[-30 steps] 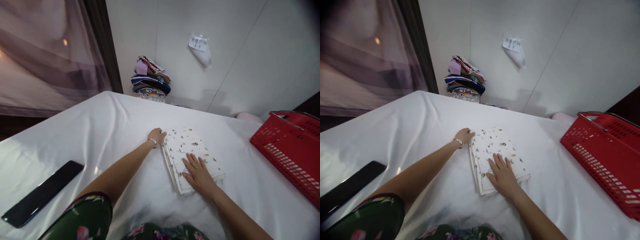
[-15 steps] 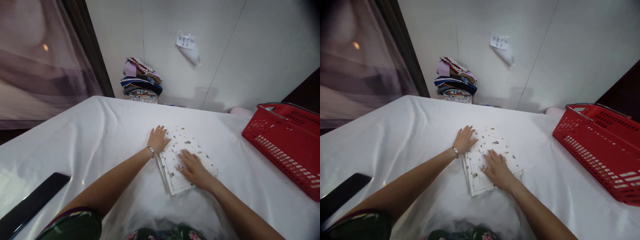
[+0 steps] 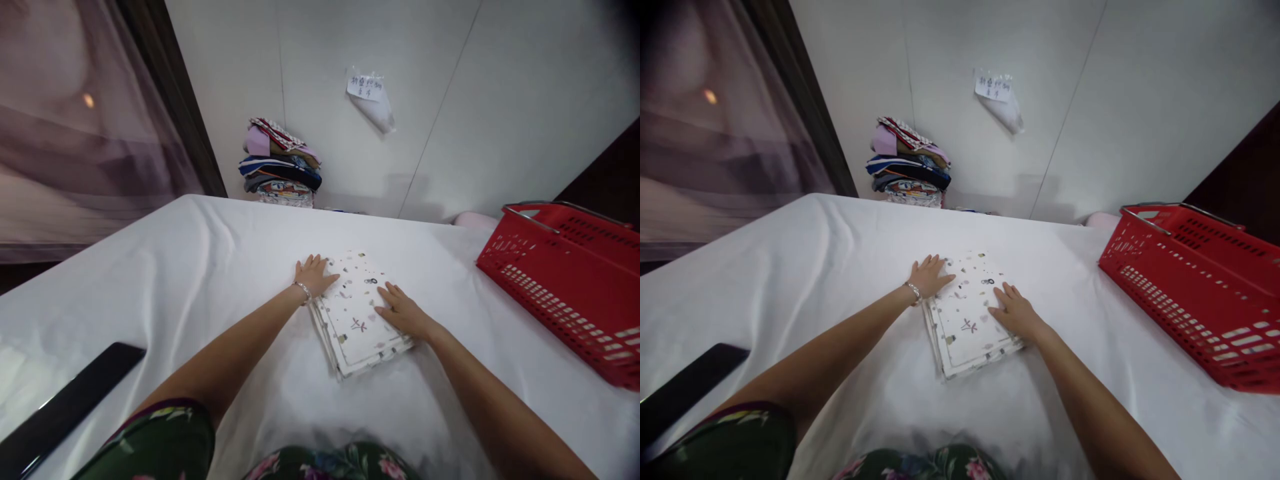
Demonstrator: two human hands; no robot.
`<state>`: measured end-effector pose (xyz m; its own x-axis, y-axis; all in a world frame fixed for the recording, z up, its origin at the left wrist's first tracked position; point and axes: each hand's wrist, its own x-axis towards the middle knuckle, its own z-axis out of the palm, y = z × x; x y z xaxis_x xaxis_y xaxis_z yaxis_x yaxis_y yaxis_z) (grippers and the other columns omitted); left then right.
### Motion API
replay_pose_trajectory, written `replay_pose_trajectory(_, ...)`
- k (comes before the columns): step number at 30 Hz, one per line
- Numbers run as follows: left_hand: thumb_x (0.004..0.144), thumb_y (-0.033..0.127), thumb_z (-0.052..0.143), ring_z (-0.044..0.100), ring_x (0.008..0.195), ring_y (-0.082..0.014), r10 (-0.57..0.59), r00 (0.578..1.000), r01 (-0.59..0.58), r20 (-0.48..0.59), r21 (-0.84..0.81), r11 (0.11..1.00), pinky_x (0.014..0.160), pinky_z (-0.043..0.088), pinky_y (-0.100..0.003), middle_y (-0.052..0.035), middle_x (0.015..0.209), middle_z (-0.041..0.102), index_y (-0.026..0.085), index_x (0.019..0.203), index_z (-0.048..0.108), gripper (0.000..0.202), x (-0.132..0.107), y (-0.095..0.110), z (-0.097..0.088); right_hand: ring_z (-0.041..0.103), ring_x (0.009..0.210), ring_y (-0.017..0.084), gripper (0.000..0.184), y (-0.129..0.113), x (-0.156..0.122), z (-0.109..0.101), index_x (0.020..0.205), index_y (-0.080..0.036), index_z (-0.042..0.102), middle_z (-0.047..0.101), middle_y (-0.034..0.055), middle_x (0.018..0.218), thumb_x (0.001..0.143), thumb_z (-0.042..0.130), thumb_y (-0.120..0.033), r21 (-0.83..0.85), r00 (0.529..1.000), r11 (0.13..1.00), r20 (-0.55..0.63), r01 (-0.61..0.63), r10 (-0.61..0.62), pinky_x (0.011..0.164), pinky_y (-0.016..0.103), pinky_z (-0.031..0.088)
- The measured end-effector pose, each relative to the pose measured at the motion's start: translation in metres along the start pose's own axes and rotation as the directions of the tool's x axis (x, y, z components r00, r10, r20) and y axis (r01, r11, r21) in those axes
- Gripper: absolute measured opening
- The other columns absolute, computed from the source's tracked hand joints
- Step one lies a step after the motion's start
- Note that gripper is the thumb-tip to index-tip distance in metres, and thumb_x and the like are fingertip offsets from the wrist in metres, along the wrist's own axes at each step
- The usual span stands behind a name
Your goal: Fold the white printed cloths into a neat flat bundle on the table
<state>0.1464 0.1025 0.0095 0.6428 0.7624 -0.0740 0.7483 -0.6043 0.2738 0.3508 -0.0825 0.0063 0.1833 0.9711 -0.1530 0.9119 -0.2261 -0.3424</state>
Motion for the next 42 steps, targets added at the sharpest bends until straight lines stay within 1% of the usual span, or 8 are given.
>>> replay_pose_trajectory(9, 0.081, 0.065, 0.026, 0.009, 0.136, -0.0277, 0.124, 0.988, -0.117, -0.089, 0.082, 0.990, 0.108, 0.001, -0.048, -0.0103, 0.147, 0.020, 0.015, 0.137, 0.032, 0.075, -0.023, 0.027, 0.029, 0.003, 0.137, 0.025, 0.068, -0.048, 0.083, -0.021, 0.141, -0.022, 0.019, 0.008, 0.0090, 0.150, 0.085, 0.028, -0.060, -0.113, 0.981, 0.976, -0.025, 0.187, -0.191, 0.106, 0.048, 0.011)
replay_pose_trajectory(13, 0.082, 0.064, 0.026, 0.010, 0.136, -0.0270, 0.139, 0.986, -0.129, -0.090, 0.104, 0.986, 0.108, 0.001, -0.047, -0.0094, 0.147, 0.020, 0.016, 0.138, 0.031, 0.074, -0.024, 0.024, 0.034, 0.004, 0.136, 0.026, 0.066, -0.042, 0.123, -0.010, 0.140, -0.021, 0.023, 0.009, 0.0075, 0.150, 0.086, 0.026, -0.059, -0.172, 0.983, 0.969, -0.012, 0.177, -0.181, 0.106, 0.049, 0.008)
replay_pose_trajectory(18, 0.082, 0.064, 0.023, 0.010, 0.136, -0.0261, 0.140, 0.985, -0.126, -0.099, 0.132, 0.983, 0.109, 0.001, -0.046, -0.0089, 0.147, 0.020, 0.015, 0.138, 0.031, 0.075, -0.023, 0.023, 0.033, 0.004, 0.136, 0.025, 0.067, -0.031, 0.131, -0.006, 0.140, -0.022, 0.023, 0.009, 0.0051, 0.150, 0.085, 0.024, -0.061, -0.126, 0.985, 0.977, 0.005, 0.170, -0.171, 0.106, 0.050, 0.009)
replay_pose_trajectory(23, 0.082, 0.065, 0.020, 0.010, 0.136, -0.0264, 0.148, 0.985, -0.136, -0.091, 0.123, 0.983, 0.109, 0.001, -0.046, -0.0080, 0.148, 0.019, 0.016, 0.138, 0.030, 0.075, -0.020, 0.022, 0.035, 0.009, 0.136, 0.027, 0.060, -0.029, 0.102, -0.014, 0.137, -0.023, 0.030, 0.014, 0.0060, 0.149, 0.086, 0.032, -0.054, -0.078, 0.990, 0.987, 0.041, 0.140, -0.137, 0.105, 0.051, 0.015)
replay_pose_trajectory(28, 0.081, 0.066, 0.022, 0.010, 0.136, -0.0268, 0.150, 0.984, -0.140, -0.091, 0.111, 0.984, 0.108, 0.003, -0.047, -0.0085, 0.147, 0.020, 0.017, 0.138, 0.031, 0.075, -0.019, 0.022, 0.033, 0.012, 0.136, 0.023, 0.062, 0.004, 0.023, -0.012, 0.136, -0.023, 0.034, 0.016, 0.0031, 0.148, 0.083, 0.042, -0.052, 0.105, 0.992, 0.990, 0.070, 0.096, -0.104, 0.110, 0.039, 0.016)
replay_pose_trajectory(34, 0.084, 0.059, 0.028, 0.016, 0.135, -0.0261, 0.165, 0.981, -0.161, -0.104, 0.047, 0.986, 0.108, 0.008, -0.048, -0.0086, 0.146, 0.024, 0.018, 0.133, 0.038, 0.064, -0.021, 0.024, 0.024, 0.031, 0.130, 0.023, 0.055, 0.042, -0.071, 0.010, 0.130, -0.029, 0.045, 0.027, -0.0009, 0.145, 0.080, 0.050, -0.051, 0.475, 0.989, 0.878, -0.144, 0.056, 0.015, 0.106, 0.036, 0.030)
replay_pose_trajectory(38, 0.086, 0.052, 0.033, 0.024, 0.132, -0.0257, 0.229, 0.957, -0.245, -0.181, -0.071, 0.967, 0.107, 0.015, -0.050, -0.0093, 0.142, 0.033, 0.019, 0.126, 0.046, 0.053, -0.047, 0.029, 0.020, 0.051, 0.113, 0.022, 0.042, 0.050, -0.094, 0.016, 0.114, -0.024, 0.060, 0.056, 0.0038, 0.124, 0.078, 0.055, -0.043, 0.647, 0.944, 0.763, -0.260, 0.013, 0.204, 0.098, 0.037, 0.039)
replay_pose_trajectory(42, 0.084, 0.047, 0.044, 0.036, 0.125, -0.0252, 0.439, 0.858, -0.482, -0.266, -0.123, 0.868, 0.104, 0.025, -0.048, -0.0094, 0.133, 0.047, 0.020, 0.114, 0.056, 0.042, -0.095, 0.037, 0.020, 0.063, 0.079, 0.017, 0.036, 0.056, -0.093, 0.014, 0.108, -0.019, 0.063, 0.069, 0.0040, 0.094, 0.078, 0.054, -0.037, 0.746, 0.914, 0.662, -0.220, -0.069, 0.342, 0.075, 0.033, 0.051)
